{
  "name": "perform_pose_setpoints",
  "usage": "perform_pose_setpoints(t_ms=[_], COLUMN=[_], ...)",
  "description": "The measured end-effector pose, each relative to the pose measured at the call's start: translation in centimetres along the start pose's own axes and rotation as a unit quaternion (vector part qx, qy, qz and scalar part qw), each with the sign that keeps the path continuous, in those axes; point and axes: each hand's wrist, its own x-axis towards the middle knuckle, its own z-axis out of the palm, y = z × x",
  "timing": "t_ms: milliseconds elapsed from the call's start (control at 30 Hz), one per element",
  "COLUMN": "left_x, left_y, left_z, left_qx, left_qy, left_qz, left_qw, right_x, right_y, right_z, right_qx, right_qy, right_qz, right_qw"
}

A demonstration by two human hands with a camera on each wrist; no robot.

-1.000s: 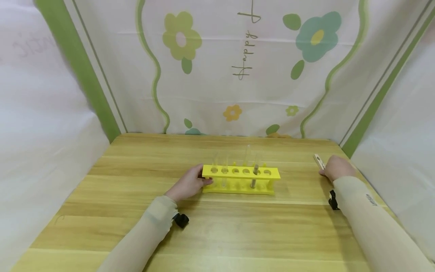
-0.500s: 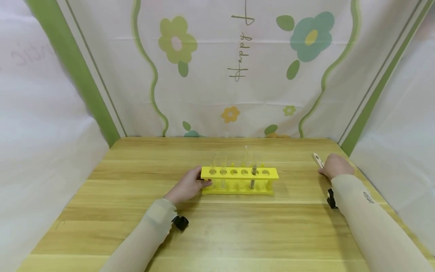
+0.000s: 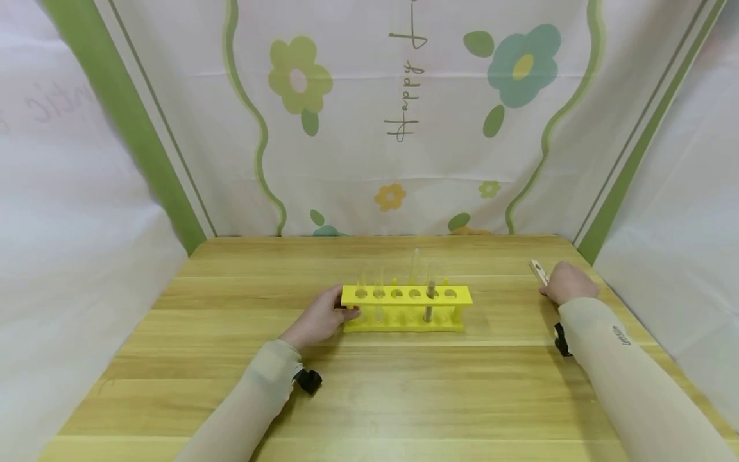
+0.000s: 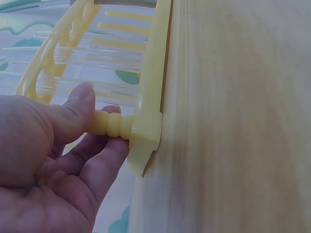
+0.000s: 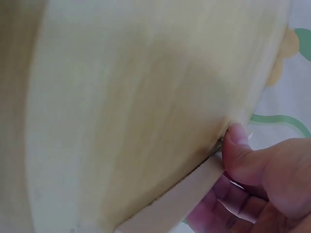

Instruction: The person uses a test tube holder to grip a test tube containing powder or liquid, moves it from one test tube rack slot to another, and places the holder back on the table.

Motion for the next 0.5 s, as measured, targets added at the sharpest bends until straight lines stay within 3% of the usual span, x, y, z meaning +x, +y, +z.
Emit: perform_pose_setpoints(t_ms=[500], left_x=[0.20], left_y=[-0.70], left_z=[0.48], left_qx=[-0.012], left_qy=[-0.006], left_qz=[0.000], left_qw=[0.9999], right_x=[-0.97], right_y=[-0.24], right_z=[0.13], right_qx=[-0.003], right_qy=[-0.030], right_qz=[-0.006], right_qw=[0.9995])
